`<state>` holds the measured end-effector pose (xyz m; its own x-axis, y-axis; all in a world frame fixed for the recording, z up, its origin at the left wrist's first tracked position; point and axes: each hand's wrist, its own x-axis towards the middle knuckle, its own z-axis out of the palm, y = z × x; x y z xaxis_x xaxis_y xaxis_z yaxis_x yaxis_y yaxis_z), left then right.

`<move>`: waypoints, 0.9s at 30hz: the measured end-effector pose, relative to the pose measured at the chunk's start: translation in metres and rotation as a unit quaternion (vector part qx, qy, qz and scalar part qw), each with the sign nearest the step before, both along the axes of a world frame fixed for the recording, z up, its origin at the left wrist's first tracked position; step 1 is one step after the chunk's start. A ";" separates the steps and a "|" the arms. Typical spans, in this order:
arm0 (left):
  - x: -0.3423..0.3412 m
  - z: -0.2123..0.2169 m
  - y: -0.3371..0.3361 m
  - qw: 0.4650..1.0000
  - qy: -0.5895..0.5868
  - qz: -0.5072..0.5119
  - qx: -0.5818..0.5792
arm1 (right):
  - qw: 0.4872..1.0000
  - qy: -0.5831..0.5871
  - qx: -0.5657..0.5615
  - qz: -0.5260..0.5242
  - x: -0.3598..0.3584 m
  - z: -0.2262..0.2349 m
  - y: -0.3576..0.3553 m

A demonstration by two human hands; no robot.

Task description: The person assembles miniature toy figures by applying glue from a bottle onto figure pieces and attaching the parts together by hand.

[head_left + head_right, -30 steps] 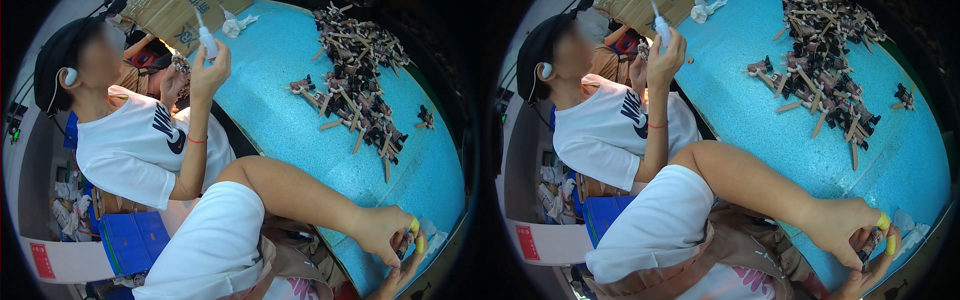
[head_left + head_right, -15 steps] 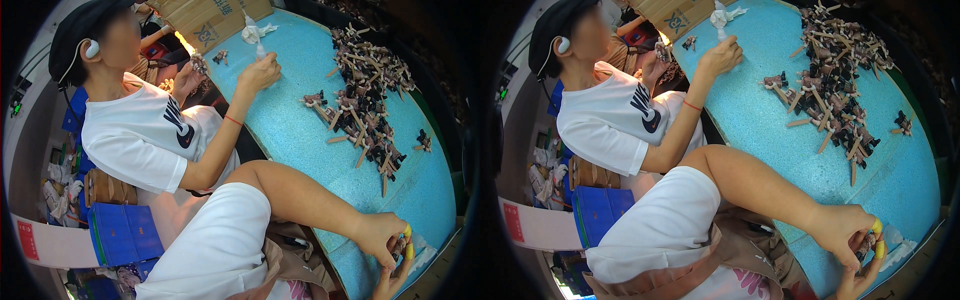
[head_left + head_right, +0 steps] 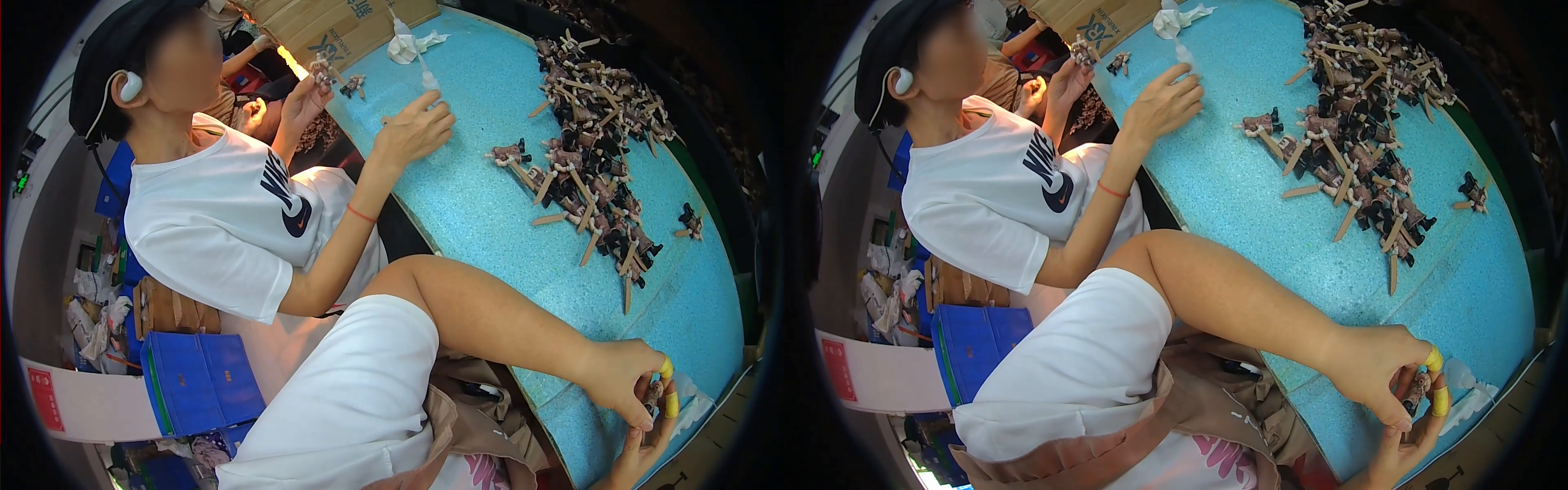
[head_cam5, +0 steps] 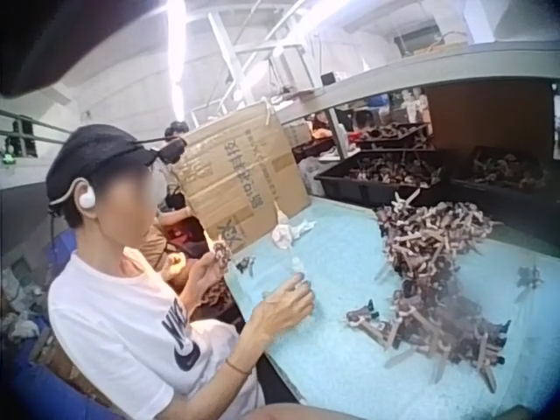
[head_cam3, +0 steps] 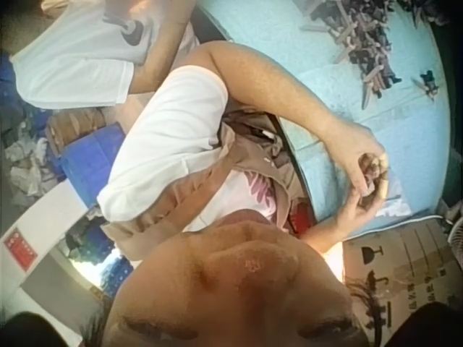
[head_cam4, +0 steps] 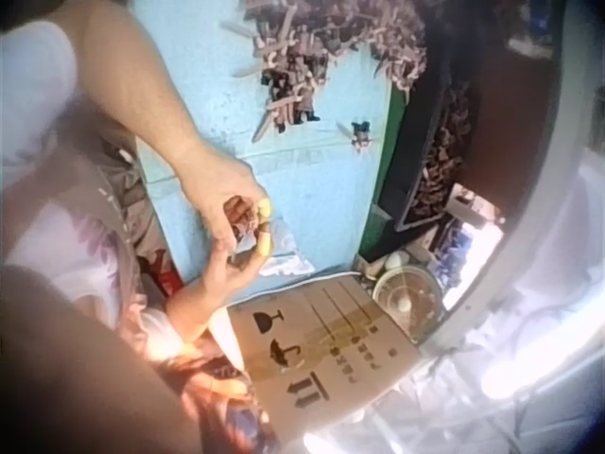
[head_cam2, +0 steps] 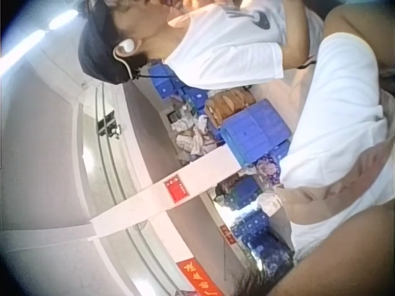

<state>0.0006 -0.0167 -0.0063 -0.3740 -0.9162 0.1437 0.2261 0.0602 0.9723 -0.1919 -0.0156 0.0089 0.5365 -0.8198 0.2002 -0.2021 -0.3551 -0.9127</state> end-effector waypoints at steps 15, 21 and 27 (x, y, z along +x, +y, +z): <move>-0.006 -0.002 0.001 1.000 0.012 0.008 -0.002 | 0.999 0.004 -0.018 -0.027 -0.004 0.000 0.002; -0.002 -0.002 0.000 1.000 0.013 -0.008 0.001 | 0.998 0.045 -0.026 -0.043 -0.007 0.000 0.001; 0.004 0.002 0.003 1.000 -0.016 0.002 0.008 | 0.996 0.073 -0.018 -0.052 -0.005 0.001 -0.001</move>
<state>0.0045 -0.0138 -0.0040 -0.3741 -0.9199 0.1173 0.1941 0.0459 0.9799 -0.1967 -0.0162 0.0099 0.4750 -0.8660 0.1562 -0.3698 -0.3575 -0.8576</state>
